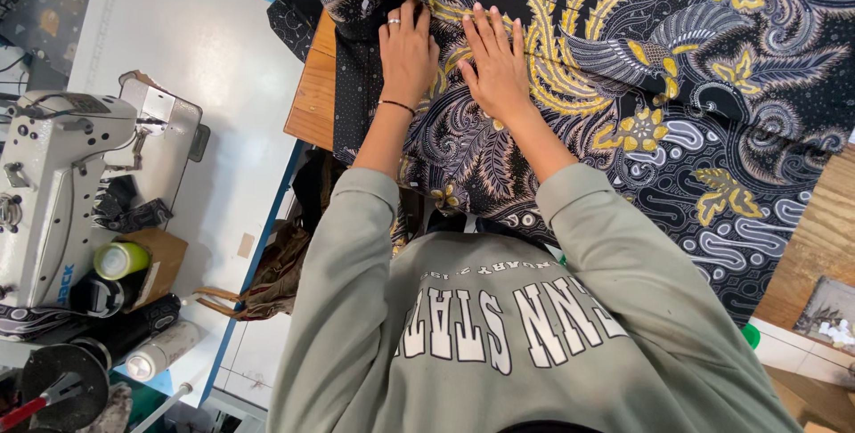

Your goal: The person smooths a large patterned fabric on a wooden table, aligns the edges, and secures the fabric with small pins. They then place a sheet of red stickers on the fabric and write notes in a notebook.

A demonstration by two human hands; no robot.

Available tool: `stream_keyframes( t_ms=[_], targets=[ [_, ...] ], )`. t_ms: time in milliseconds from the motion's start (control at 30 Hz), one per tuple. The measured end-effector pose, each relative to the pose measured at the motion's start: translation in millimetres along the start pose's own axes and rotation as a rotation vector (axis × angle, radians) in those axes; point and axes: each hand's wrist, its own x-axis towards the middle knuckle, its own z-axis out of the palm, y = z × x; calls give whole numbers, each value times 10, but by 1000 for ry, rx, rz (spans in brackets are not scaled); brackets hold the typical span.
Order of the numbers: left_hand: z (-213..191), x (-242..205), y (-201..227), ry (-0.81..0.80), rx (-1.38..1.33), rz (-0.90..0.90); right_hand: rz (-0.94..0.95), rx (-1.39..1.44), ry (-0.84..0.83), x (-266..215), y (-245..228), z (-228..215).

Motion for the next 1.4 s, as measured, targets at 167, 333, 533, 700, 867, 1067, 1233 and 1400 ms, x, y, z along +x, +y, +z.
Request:
stream_keyframes(
  t_ms=[167,333,533,700,867,1067,1233,1400],
  targets=[
    [130,199,-317,-23,-317,-78,10,0,-7,22,-2,0],
    [372,529,-566,-188,-371,-180,33,0,-39,27,-14,-5],
    [539,725,-712,-152,-339,-135,51,-7,-60,66,-53,-50],
    [329,735,-676,-167,-555,-214,61,16,-63,97,-90,-110],
    [92,770,-594,-158,-630,-210,75,13,-89,150,-131,-158],
    [-31,791,-553,-172,-739,-259,85,26,-100,169,-144,-190],
    [-69,802,-548,-207,-734,-271,91,33,-101,171,-152,-195],
    [-41,798,-552,-210,-741,-278,94,34,-101,166,-143,-185]
  ],
)
